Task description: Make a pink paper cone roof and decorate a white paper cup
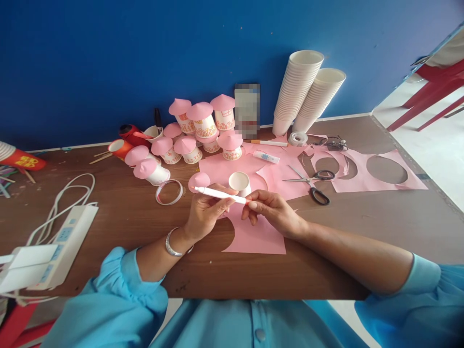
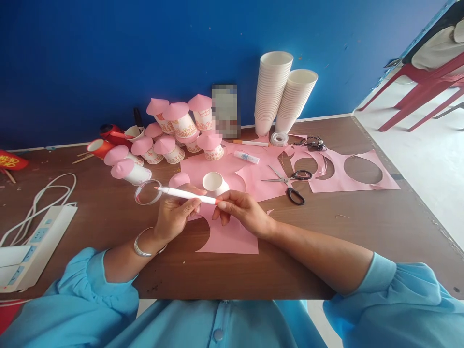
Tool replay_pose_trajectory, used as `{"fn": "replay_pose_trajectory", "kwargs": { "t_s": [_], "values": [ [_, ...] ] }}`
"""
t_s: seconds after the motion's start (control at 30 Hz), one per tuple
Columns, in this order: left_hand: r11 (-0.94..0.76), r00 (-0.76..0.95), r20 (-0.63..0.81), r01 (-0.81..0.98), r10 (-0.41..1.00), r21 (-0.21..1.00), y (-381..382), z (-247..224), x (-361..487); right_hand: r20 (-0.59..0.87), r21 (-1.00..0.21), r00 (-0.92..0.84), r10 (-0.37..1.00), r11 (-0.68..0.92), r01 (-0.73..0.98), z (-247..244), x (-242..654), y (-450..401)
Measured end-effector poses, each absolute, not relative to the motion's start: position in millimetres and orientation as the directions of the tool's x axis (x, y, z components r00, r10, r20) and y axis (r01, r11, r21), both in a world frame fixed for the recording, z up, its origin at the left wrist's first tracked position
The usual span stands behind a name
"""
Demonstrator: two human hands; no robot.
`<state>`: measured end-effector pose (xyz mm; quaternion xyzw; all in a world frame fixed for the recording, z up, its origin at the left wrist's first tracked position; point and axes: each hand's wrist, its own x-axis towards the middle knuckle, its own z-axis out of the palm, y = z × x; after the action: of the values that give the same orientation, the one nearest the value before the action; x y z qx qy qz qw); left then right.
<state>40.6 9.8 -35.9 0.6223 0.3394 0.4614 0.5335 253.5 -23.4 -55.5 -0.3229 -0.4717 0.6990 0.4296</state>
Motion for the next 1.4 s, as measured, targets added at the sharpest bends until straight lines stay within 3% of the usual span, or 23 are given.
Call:
{"fn": "replay_pose_trajectory", "kwargs": {
  "t_s": [0.33, 0.57, 0.8, 0.97, 1.07, 1.17, 1.3, 1.4],
  "values": [
    [-0.200, 0.360, 0.222, -0.100, 0.906, 0.975, 9, -36, 42, -0.059, -0.931, -0.433, 0.900, -0.206, -0.302, -53, 253, -23],
    [-0.160, 0.336, 0.202, -0.148, 0.920, 0.976, 13, -45, 38, 0.000, -0.889, -0.463, 0.887, -0.212, -0.406, -56, 254, -18],
    [-0.129, 0.464, 0.196, -0.173, 0.864, 0.977, 8, -37, 46, -0.013, -0.893, -0.390, 0.921, -0.186, -0.409, -54, 253, -21],
    [-0.041, 0.458, 0.105, -0.146, 0.883, 0.988, 7, -36, 46, -0.069, -0.884, -0.324, 0.944, -0.208, -0.419, -48, 256, -16],
    [-0.116, 0.433, 0.151, -0.107, 0.889, 0.988, 8, -37, 44, -0.101, -0.840, -0.241, 0.965, -0.213, -0.500, -39, 263, -10],
    [-0.295, 0.345, 0.295, -0.053, 0.891, 0.954, 14, -43, 40, -0.077, -0.804, -0.106, 0.991, -0.124, -0.582, -26, 275, -3],
    [-0.538, 0.203, 0.503, 0.189, 0.840, 0.822, 27, -56, 33, -0.022, -0.828, -0.012, 1.000, -0.025, -0.560, -14, 290, 8],
    [-0.559, 0.313, 0.469, 0.342, 0.826, 0.755, 36, -63, 31, 0.010, -0.853, -0.021, 1.000, -0.003, -0.521, -14, 294, 12]
  ]
}}
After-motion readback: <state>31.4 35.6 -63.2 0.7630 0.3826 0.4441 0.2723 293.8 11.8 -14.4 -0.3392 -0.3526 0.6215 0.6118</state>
